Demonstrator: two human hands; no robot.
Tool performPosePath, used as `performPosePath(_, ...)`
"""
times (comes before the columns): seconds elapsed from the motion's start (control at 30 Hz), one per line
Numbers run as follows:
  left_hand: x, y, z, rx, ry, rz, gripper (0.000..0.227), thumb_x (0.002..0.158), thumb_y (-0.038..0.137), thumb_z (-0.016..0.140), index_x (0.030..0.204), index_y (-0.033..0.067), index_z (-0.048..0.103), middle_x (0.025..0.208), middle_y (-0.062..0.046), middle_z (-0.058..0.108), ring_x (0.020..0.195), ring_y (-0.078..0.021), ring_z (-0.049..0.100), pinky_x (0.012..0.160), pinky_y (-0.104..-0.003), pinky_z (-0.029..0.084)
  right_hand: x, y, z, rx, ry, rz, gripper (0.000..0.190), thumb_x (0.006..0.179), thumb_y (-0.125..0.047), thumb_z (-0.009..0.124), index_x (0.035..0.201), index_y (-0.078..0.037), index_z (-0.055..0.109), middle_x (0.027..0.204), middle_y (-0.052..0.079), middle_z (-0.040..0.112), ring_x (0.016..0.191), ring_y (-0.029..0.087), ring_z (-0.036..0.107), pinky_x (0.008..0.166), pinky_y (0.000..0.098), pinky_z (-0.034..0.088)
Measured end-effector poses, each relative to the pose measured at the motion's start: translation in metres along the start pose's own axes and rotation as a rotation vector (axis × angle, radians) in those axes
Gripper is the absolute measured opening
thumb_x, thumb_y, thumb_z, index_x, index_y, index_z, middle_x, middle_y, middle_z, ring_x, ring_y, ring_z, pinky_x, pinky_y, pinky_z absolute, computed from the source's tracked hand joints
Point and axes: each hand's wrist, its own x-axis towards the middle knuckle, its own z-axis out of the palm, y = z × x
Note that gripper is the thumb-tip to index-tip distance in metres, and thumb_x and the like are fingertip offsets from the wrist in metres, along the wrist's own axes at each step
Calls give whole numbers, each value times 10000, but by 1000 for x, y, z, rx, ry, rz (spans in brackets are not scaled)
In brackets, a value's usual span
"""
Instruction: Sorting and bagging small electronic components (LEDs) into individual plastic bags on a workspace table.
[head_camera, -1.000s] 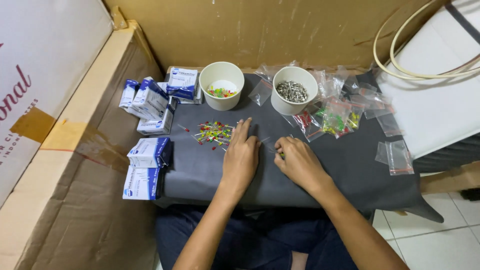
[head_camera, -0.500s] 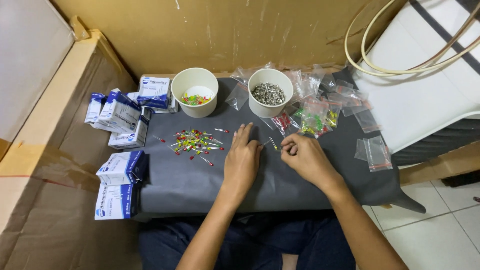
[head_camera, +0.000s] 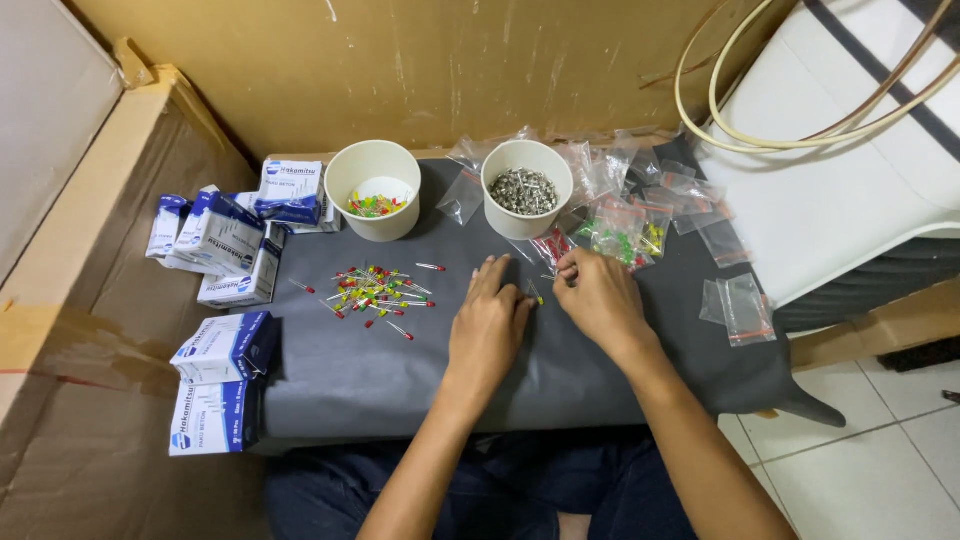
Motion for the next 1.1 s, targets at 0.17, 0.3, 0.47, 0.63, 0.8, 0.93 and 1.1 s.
performPosePath(0.17,-4,6,1,-28,85,54,145,862,175,757,877,31,743,1361,-161,631,1345,-352,552,1165,-457,404,-3,0,7,87,16,-21,192,875,-118,700,1025,-18,766,894,147,786,869,312,767,744,410,617)
performPosePath(0.3,-2,0,7,-25,95,85,112,847,133,738,880,26,738,1374,-168,624,1347,-362,550,1165,-471,400,-1,-2,6,152,28,-40,189,873,-96,714,1035,-13,763,908,158,782,891,320,764,735,412,618)
performPosePath(0.47,-7,-3,7,-59,79,66,109,838,117,732,902,28,730,1381,-176,616,1350,-372,544,1168,-484,393,-15,-15,-16,197,-14,-24,188,878,-77,704,1038,0,768,916,185,785,880,336,769,732,435,614)
performPosePath(0.63,-6,-1,4,-98,46,53,109,843,105,721,915,23,719,1391,-184,606,1356,-377,536,1171,-488,387,-20,-15,-27,134,-84,22,178,876,-106,703,1013,-25,782,934,159,798,886,335,770,725,450,610)
performPosePath(0.8,-8,-4,5,-102,41,48,108,837,115,736,928,56,732,1388,-171,606,1363,-362,531,1177,-480,382,-23,-26,-30,109,-95,16,171,885,-108,702,1018,-46,790,956,140,805,923,340,769,746,465,615)
performPosePath(0.93,-10,-1,0,-138,22,36,103,849,110,729,937,58,739,1395,-162,607,1366,-348,532,1186,-468,369,-26,-20,-25,111,-77,12,189,918,-149,687,1060,-83,793,1003,132,802,953,326,766,760,456,623)
performPosePath(1.1,-8,0,1,-135,15,23,110,855,114,734,952,65,751,1397,-152,609,1362,-331,539,1191,-454,367,-31,-20,-39,112,-135,5,213,917,-108,676,1095,-115,795,1057,138,798,1023,348,751,817,465,620)
